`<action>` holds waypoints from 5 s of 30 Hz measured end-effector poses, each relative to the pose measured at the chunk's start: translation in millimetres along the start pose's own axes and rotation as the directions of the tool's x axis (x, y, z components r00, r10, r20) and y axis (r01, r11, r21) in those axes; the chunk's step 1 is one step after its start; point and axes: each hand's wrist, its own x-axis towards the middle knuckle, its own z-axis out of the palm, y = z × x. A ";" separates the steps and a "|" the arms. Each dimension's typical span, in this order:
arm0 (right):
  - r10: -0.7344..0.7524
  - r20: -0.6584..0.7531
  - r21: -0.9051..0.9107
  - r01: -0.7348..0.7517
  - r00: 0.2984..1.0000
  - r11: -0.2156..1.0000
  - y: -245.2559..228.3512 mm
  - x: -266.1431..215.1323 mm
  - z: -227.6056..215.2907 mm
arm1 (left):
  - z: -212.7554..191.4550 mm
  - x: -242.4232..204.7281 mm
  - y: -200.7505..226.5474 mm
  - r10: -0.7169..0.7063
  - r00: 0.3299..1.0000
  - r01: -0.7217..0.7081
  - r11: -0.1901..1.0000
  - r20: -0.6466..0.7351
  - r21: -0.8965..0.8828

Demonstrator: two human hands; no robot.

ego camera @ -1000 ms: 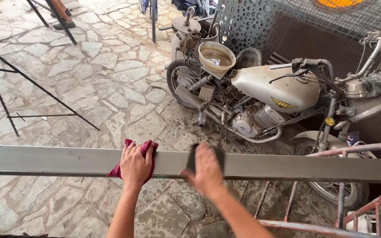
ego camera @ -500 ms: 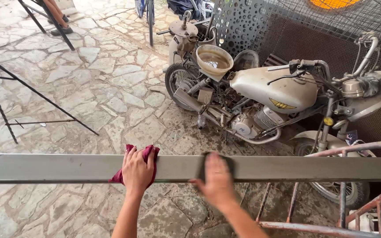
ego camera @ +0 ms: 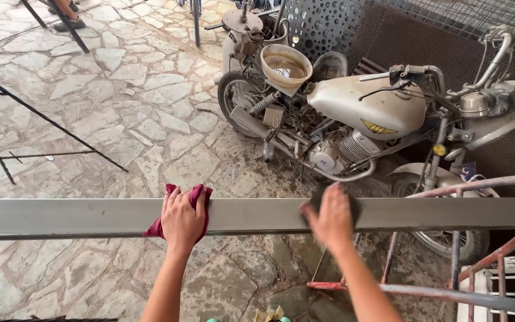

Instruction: Sanding and wiping down a long metal beam placed on stands to prepare its surface.

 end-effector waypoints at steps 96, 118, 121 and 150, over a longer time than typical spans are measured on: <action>0.119 0.247 -0.198 -0.070 0.962 0.978 54.1 14.6 -16.6 | 2.2 -3.6 20.9 0.018 1.000 -0.018 1.000 0.000 0.014; -0.178 -0.016 -0.447 0.152 0.984 0.881 135.8 -11.0 25.2 | 72.5 -41.7 121.7 0.140 0.989 -0.139 0.989 0.039 -0.042; -0.176 -0.058 -0.106 0.169 0.983 0.980 105.6 22.4 22.4 | 76.5 -41.8 136.1 0.179 0.984 -0.179 0.983 -0.004 -0.034; -0.233 0.461 0.079 0.222 0.857 0.972 90.3 -20.5 -55.5 | 92.2 -54.2 188.4 0.167 0.984 -0.162 0.984 0.063 -0.079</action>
